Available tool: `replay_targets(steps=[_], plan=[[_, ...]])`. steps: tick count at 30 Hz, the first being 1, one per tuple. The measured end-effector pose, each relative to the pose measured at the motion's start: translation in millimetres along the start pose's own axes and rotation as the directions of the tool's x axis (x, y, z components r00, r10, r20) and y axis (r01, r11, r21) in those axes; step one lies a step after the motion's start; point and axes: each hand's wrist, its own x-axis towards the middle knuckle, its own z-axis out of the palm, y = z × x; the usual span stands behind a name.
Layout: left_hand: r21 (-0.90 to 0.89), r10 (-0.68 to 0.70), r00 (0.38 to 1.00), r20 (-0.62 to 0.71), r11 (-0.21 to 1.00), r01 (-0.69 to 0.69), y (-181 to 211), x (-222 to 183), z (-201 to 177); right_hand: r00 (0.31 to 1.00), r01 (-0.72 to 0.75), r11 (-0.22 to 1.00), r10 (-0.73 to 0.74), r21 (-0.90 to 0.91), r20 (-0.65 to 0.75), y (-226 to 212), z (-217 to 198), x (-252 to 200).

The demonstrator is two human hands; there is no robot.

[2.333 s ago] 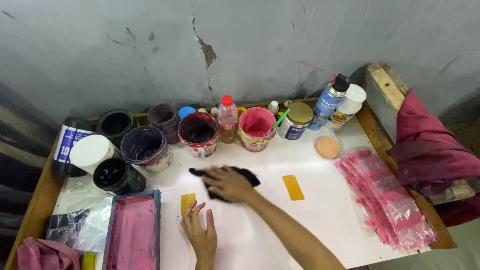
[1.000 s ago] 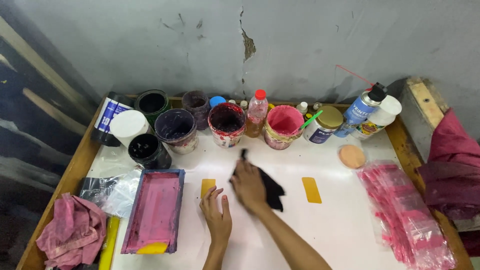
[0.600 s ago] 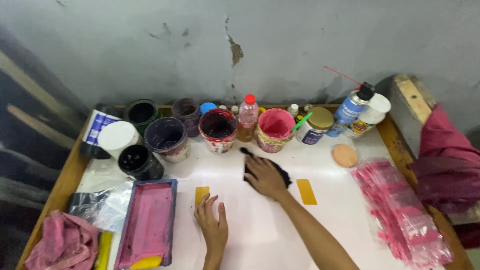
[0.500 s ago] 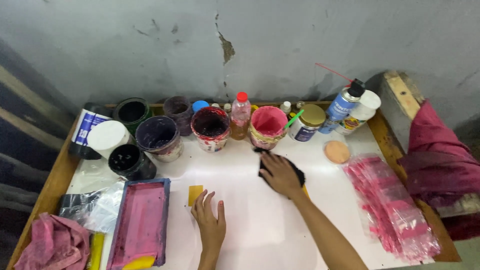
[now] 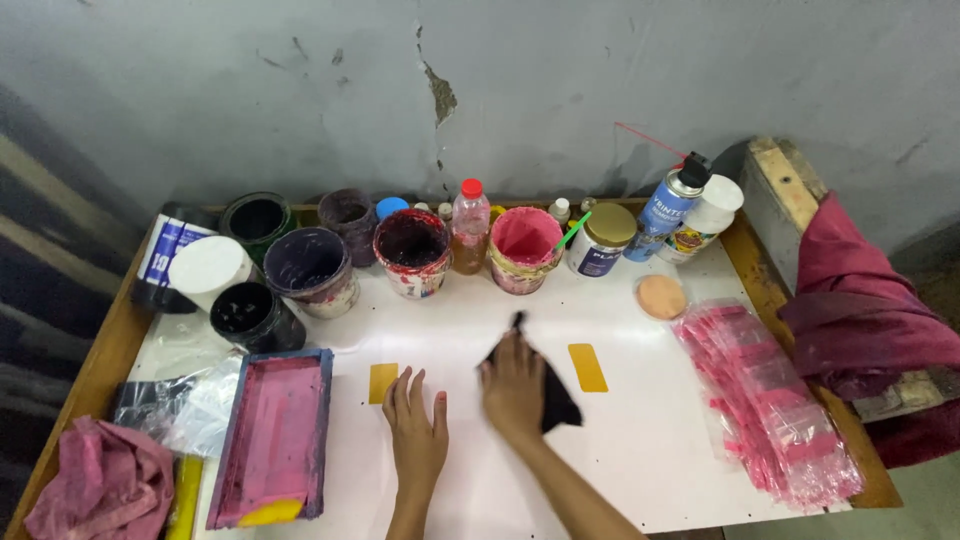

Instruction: Mixing pink ink in a small container using a brush and wiping the workbench with a cloth.

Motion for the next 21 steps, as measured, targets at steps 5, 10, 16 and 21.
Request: replay_targets(steps=[5, 10, 16, 21], plan=[[-0.025, -0.018, 1.0, -0.005, 1.0, 0.018, 2, -2, -4, 0.882, 0.246, 0.896, -0.365, 0.371, 0.298, -42, -75, -28], [0.064, 0.099, 0.995, -0.013, 0.993, -0.098, 2, -3, 2, 0.84, 0.32, 0.885, -0.43, 0.337, 0.331, 14, -84, -57], [0.208, 0.02, 0.987, 0.157, 0.977, -0.053, -15, -7, 28, 0.927, 0.013, 0.992, -0.059, 0.124, 0.371, 85, -87, -25], [0.212, 0.019, 0.984, 0.175, 0.976, -0.056, -17, 0, 46, 0.885, -0.121, 0.989, 0.072, 0.079, 0.46, 112, -84, 31]])
